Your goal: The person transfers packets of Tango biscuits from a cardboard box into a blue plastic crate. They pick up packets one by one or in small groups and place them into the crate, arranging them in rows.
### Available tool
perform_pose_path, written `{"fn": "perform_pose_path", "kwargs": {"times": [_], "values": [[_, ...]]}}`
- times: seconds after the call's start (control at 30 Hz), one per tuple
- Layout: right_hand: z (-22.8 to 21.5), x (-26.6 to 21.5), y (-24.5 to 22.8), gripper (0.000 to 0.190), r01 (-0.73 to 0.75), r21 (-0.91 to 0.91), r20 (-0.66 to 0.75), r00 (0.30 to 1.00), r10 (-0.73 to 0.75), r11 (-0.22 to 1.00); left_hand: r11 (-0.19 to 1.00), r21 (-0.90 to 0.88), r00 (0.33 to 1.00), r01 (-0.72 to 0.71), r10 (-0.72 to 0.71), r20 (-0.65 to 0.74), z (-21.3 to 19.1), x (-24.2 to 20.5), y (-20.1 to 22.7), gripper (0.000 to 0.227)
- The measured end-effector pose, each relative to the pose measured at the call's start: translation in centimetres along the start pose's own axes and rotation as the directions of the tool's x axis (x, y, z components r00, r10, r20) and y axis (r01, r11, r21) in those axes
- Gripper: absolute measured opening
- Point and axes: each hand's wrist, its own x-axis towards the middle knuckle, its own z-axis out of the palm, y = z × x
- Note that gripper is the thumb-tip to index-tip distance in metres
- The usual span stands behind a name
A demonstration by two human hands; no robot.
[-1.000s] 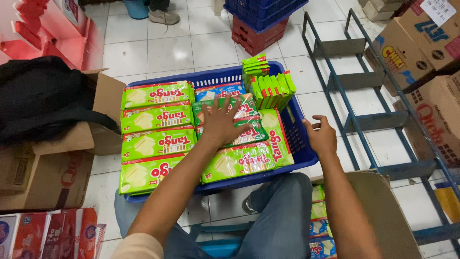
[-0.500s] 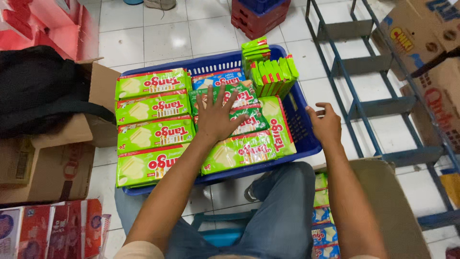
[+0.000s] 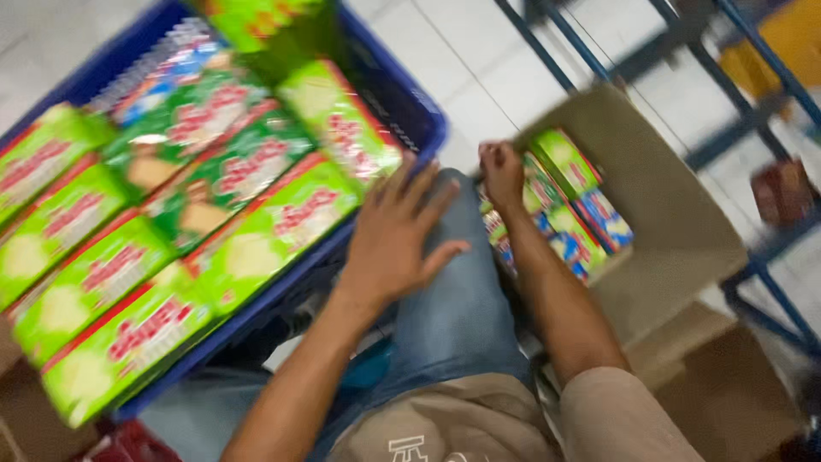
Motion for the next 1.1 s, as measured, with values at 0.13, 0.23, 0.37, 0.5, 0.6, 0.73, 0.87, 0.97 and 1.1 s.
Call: {"fn": "perform_pose_path", "kwargs": {"times": [0.13, 0.23, 0.37, 0.5, 0.6, 0.73, 0.87, 0.97, 1.1], "values": [[-4.7, -6.0, 12.8, 0.008, -0.367, -0.165, -0.099, 0.930, 0.355, 0.916, 0.994, -0.107, 0.993, 0.000, 0.013, 0.115, 8.9, 1.7, 1.1, 0.057], [-7.7, -10.5, 19.1, 0.015, -0.624, -0.357, -0.041, 0.754, 0.656, 0.695, 1.000, -0.003, 0.990, 0.010, -0.010, 0.138, 12.2, 3.1, 0.2, 0.049], [-10.1, -14.4, 24.1, 0.045, -0.773, -0.413, -0.046, 0.546, 0.837, 0.482, 0.984, -0.142, 0.989, 0.109, -0.093, 0.116, 13.4, 4.2, -0.1, 0.032], [-10.7, -15.5, 26.2, 0.057, -0.900, -0.205, -0.211, 0.424, 0.881, 0.384, 0.978, -0.172, 0.991, 0.116, -0.102, 0.087, 13.4, 5.2, -0.1, 0.024], [-11.3, -16.4, 26.8, 0.056, -0.875, 0.024, -0.227, 0.467, 0.855, 0.484, 0.981, -0.161, 0.989, 0.107, -0.089, 0.117, 14.0, 5.7, -0.3, 0.024], [-10.3, -15.7, 26.3, 0.068, -0.801, 0.286, -0.251, 0.467, 0.848, 0.526, 0.984, -0.144, 0.985, 0.108, -0.086, 0.152, 14.6, 5.7, -0.5, 0.027], [-8.4, -13.6, 25.3, 0.116, -0.921, 0.162, -0.222, 0.315, 0.923, 0.354, 0.977, -0.166, 0.979, 0.130, -0.100, 0.176, 14.6, 5.8, -0.7, 0.027], [-8.0, -12.6, 24.4, 0.110, -0.908, 0.168, -0.345, 0.311, 0.886, 0.384, 0.972, -0.187, 0.977, 0.141, -0.106, 0.188, 14.4, 5.9, -0.6, 0.028], [-8.2, -12.3, 23.5, 0.094, -0.926, 0.076, -0.407, 0.310, 0.859, 0.370, 0.962, -0.221, 0.977, 0.162, -0.125, 0.174, 14.2, 6.1, -0.4, 0.027]]}}
